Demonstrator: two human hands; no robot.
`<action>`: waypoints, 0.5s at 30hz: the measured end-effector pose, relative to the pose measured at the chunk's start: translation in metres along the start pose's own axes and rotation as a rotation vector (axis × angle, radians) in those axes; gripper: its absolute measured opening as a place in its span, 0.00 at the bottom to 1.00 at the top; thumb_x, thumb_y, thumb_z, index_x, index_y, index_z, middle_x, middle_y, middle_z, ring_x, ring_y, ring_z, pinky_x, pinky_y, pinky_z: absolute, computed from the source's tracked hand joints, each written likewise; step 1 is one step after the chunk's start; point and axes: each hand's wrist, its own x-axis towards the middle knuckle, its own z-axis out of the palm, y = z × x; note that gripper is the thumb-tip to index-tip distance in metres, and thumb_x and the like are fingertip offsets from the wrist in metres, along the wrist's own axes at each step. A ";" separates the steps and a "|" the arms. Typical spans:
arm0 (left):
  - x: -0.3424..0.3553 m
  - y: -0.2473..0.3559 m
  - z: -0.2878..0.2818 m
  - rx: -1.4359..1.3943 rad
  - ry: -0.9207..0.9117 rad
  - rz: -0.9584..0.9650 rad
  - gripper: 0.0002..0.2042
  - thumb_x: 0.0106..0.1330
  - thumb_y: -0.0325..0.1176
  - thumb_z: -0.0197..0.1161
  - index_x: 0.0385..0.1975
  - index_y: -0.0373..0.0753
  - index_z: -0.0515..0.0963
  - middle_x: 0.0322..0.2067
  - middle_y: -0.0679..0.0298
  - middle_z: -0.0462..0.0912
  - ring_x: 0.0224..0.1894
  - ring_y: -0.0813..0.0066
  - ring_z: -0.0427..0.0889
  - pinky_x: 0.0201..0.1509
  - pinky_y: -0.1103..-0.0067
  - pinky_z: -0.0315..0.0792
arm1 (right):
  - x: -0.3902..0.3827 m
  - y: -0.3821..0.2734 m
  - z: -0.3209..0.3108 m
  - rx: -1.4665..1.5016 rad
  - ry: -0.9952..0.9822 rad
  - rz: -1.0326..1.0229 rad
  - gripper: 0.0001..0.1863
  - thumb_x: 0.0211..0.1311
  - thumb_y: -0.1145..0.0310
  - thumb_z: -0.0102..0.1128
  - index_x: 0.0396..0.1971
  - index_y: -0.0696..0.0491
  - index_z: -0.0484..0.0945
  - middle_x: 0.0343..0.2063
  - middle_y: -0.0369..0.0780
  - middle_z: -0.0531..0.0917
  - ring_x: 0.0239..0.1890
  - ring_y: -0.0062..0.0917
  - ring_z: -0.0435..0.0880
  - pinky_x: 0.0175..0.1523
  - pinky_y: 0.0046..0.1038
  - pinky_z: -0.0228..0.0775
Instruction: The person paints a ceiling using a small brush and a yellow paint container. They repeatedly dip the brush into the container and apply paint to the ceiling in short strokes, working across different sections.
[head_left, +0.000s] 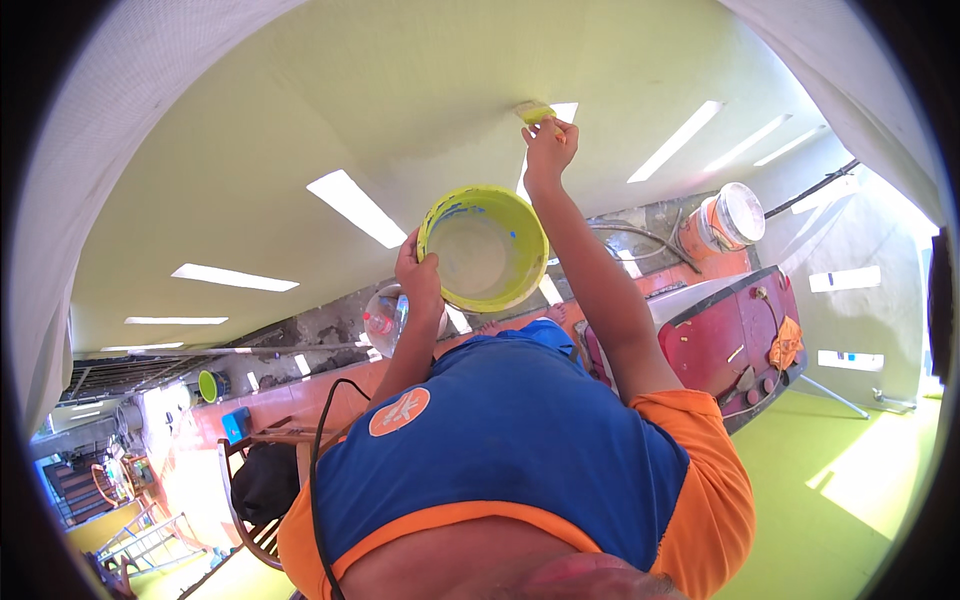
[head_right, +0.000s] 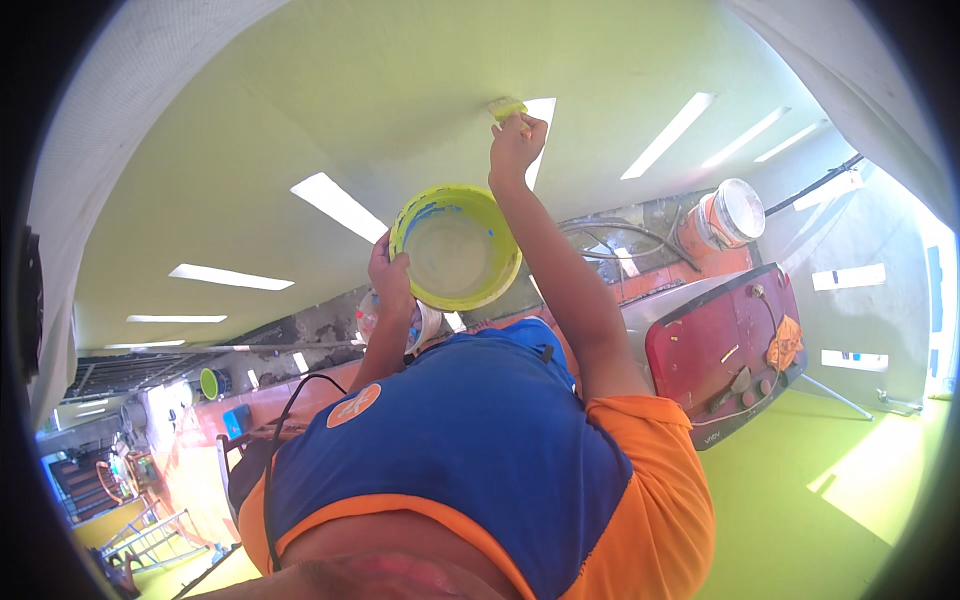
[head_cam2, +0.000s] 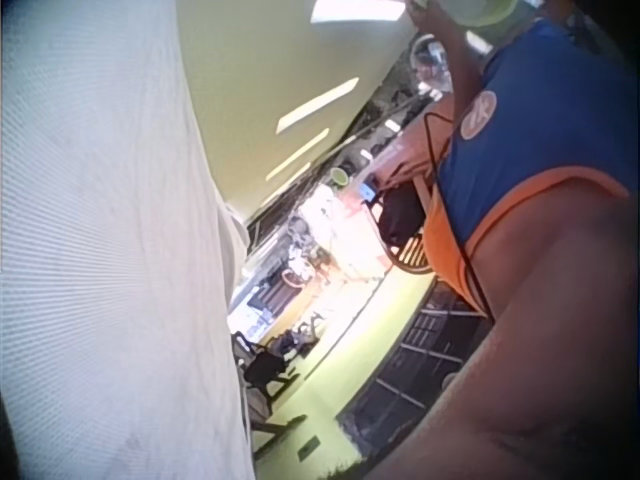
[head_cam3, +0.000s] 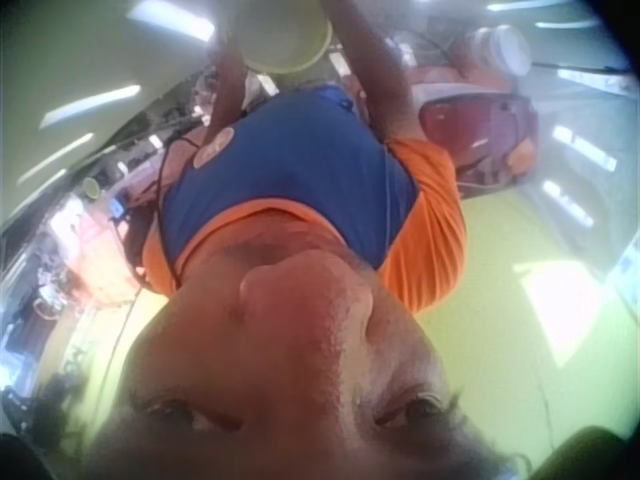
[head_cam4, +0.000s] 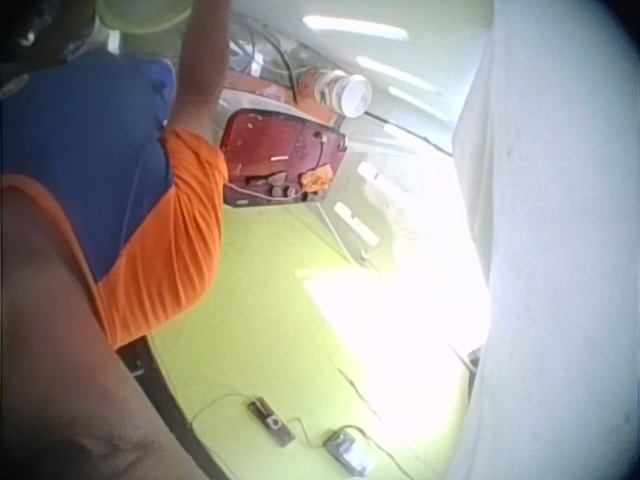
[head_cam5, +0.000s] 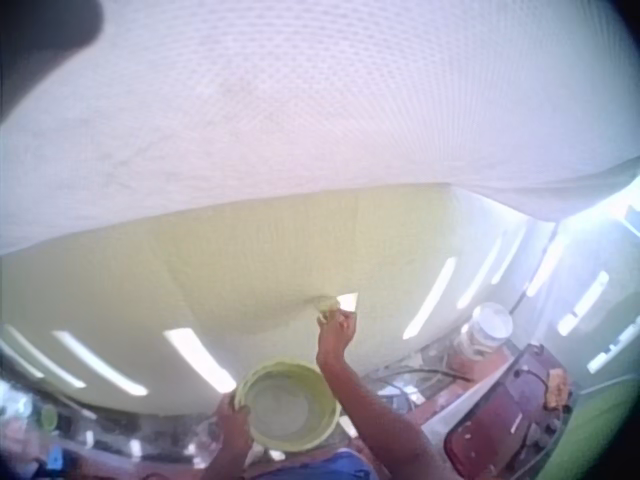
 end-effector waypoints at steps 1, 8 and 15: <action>0.001 -0.001 0.000 -0.006 0.001 0.012 0.28 0.52 0.11 0.50 0.59 0.26 0.70 0.49 0.53 0.80 0.48 0.67 0.83 0.53 0.76 0.77 | -0.001 -0.015 0.011 0.019 -0.044 -0.055 0.09 0.70 0.74 0.54 0.41 0.59 0.64 0.41 0.46 0.75 0.42 0.32 0.83 0.50 0.35 0.85; 0.002 -0.004 -0.004 0.017 0.014 0.019 0.28 0.52 0.12 0.50 0.58 0.26 0.70 0.49 0.53 0.80 0.48 0.67 0.83 0.53 0.76 0.78 | -0.012 -0.147 0.085 0.411 -0.529 -0.511 0.07 0.73 0.71 0.52 0.42 0.59 0.68 0.43 0.48 0.79 0.50 0.32 0.83 0.57 0.35 0.80; 0.003 0.000 -0.024 -0.008 0.088 0.042 0.28 0.53 0.11 0.49 0.58 0.27 0.71 0.49 0.54 0.80 0.49 0.69 0.82 0.55 0.77 0.75 | -0.003 -0.028 0.026 0.328 -0.353 -0.319 0.06 0.73 0.75 0.52 0.43 0.59 0.65 0.45 0.47 0.76 0.47 0.37 0.85 0.54 0.42 0.84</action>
